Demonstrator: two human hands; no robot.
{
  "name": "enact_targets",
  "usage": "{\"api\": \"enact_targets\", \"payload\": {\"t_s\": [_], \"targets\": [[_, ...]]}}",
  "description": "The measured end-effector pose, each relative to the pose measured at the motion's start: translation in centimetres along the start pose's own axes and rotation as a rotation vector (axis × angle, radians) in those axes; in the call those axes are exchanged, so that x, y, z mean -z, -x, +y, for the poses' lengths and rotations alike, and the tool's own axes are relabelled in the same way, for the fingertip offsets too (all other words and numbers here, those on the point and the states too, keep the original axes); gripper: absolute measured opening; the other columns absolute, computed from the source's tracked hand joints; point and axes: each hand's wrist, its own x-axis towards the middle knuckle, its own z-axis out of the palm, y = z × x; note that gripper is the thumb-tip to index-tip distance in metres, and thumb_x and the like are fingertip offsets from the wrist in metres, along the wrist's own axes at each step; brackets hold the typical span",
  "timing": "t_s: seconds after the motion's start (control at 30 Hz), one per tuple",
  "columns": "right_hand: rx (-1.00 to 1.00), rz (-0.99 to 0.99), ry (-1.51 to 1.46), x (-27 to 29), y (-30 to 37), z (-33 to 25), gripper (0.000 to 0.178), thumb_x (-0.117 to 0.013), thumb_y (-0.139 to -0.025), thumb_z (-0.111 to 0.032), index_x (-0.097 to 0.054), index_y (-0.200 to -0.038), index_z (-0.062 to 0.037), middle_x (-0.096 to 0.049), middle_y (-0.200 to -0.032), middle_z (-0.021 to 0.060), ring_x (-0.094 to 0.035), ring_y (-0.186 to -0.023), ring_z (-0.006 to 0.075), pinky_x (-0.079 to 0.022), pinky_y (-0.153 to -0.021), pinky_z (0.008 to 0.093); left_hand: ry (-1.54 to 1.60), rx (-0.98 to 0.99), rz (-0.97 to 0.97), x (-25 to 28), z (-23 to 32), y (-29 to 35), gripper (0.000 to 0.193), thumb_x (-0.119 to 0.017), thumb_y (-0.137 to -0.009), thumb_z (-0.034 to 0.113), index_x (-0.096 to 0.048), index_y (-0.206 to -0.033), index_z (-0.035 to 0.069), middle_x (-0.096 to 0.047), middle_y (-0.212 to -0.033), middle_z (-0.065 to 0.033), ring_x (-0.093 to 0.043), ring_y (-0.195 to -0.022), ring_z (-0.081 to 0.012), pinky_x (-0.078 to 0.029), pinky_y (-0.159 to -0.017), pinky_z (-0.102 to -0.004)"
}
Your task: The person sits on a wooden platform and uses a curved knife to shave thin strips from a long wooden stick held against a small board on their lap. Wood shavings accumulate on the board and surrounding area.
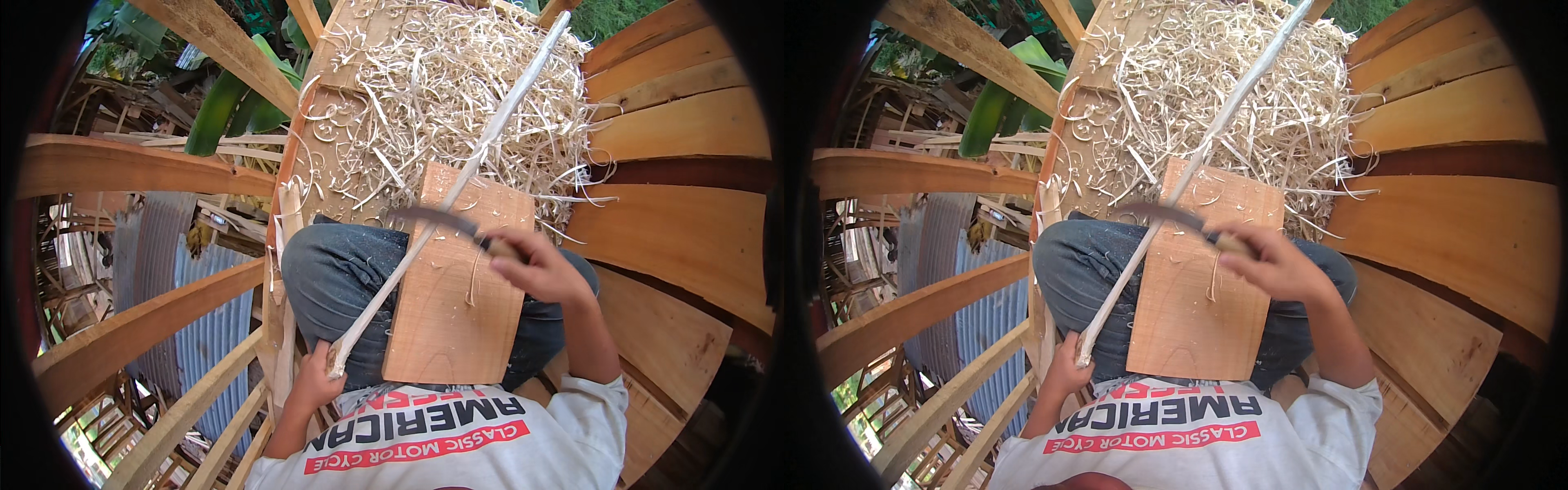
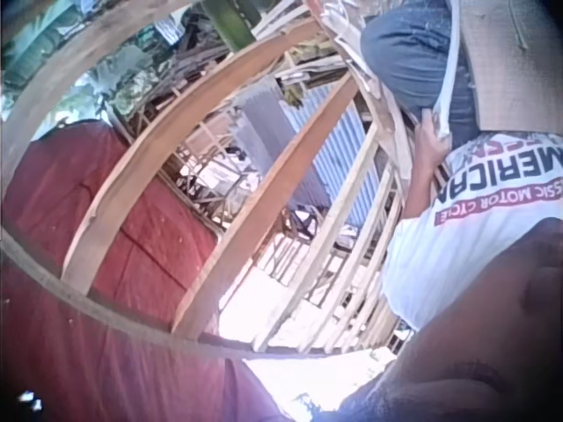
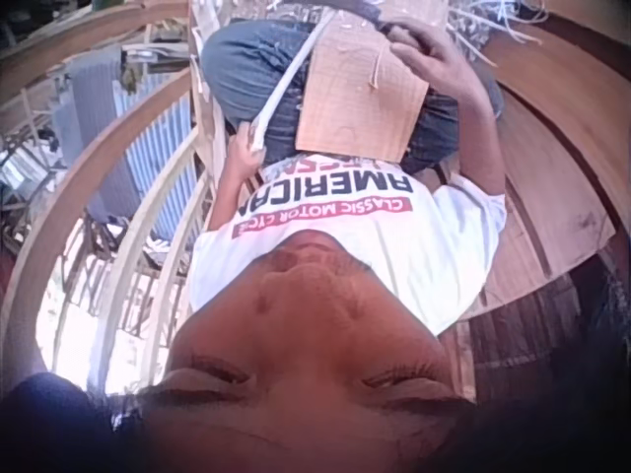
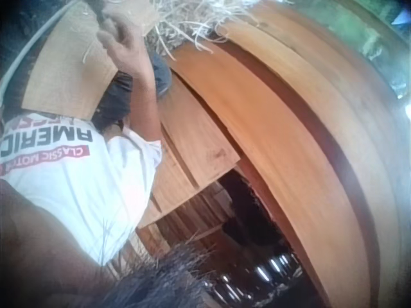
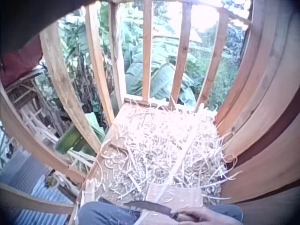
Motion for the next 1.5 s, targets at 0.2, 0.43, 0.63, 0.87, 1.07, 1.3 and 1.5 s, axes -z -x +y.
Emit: {"api": "enact_targets", "payload": {"t_s": [0.2,0.43,0.63,0.87,1.07,1.3,1.5], "targets": [[0.177,0.094,-0.004,-1.0,0.7,2.9,0.025,-0.058,-0.089,-0.014,-0.059,-0.111,-0.0021,-0.05,-0.066,-0.0045,-0.041,-0.055,-0.0006,-0.03,-0.047,0.0159,0.011,0.007,0.013,-0.3,-0.2,-0.3,0.041,-0.064,-0.063,0.008,-0.047,-0.1,0.0,-0.059,-0.081,-0.0256,-0.056,-0.081,-0.0465,-0.045,-0.066,-0.0452],[0.283,-0.078,0.092,-1.1,0.3,3.1,0.03,-0.057,-0.089,-0.009,-0.054,-0.119,-0.0007,-0.05,-0.067,-0.0048,-0.041,-0.052,-0.0006,-0.031,-0.045,0.0154,-0.005,0.005,0.036,-0.6,0.1,-0.4,0.036,-0.063,-0.064,0.007,-0.046,-0.094,-0.001,-0.057,-0.075,-0.0244,-0.056,-0.078,-0.0465,-0.046,-0.063,-0.0408],[0.281,0.206,-0.13,-0.3,-0.2,3.1,0.03,-0.057,-0.09,-0.009,-0.054,-0.118,-0.0013,-0.056,-0.07,-0.0014,-0.043,-0.056,-0.0016,-0.033,-0.048,0.0154,0.011,-0.007,0.049,-0.7,0.4,-0.4,0.035,-0.061,-0.064,0.006,-0.046,-0.095,-0.001,-0.057,-0.075,-0.0241,-0.056,-0.079,-0.0461,-0.046,-0.064,-0.0405],[0.354,0.585,-0.59,3.5,-0.6,3.5,0.026,-0.055,-0.091,-0.015,-0.056,-0.115,-0.0035,-0.048,-0.061,-0.0028,-0.038,-0.041,0.0022,-0.029,-0.035,0.0195,-0.022,-0.005,0.073,-0.4,1.2,0.1,0.036,-0.062,-0.064,0.006,-0.047,-0.096,0.0,-0.058,-0.075,-0.0244,-0.056,-0.079,-0.0464,-0.046,-0.065,-0.0412],[0.368,0.069,0.011,1.4,-0.3,5.0,0.031,-0.059,-0.089,-0.015,-0.055,-0.118,-0.0038,-0.05,-0.069,-0.0051,-0.041,-0.048,0.0009,-0.032,-0.041,0.0174,-0.063,0.018,0.072,-0.6,0.4,-0.1,0.035,-0.063,-0.063,0.009,-0.047,-0.094,0.0,-0.057,-0.075,-0.0243,-0.054,-0.079,-0.0469,-0.044,-0.065,-0.0441],[0.42,0.544,-0.548,5.0,-1.1,3.7,0.021,-0.054,-0.091,-0.01,-0.052,-0.111,-0.0033,-0.048,-0.059,-0.0026,-0.039,-0.04,0.0026,-0.029,-0.036,0.0195,-0.011,-0.012,0.072,-0.2,0.6,-0.1,0.034,-0.063,-0.064,0.008,-0.05,-0.095,0.0,-0.057,-0.075,-0.02,-0.056,-0.071,-0.0361,-0.045,-0.067,-0.0382],[0.414,0.279,-0.408,2.1,-1.5,3.7,0.02,-0.06,-0.088,-0.008,-0.05,-0.104,-0.0033,-0.05,-0.06,-0.0027,-0.042,-0.042,0.0032,-0.031,-0.038,0.0192,0.36,0.073,-0.133,1.1,-1.4,-0.5,0.03,-0.061,-0.069,0.0,-0.054,-0.099,0.001,-0.057,-0.083,-0.0037,-0.054,-0.076,-0.0096,-0.045,-0.069,-0.0249]]}}
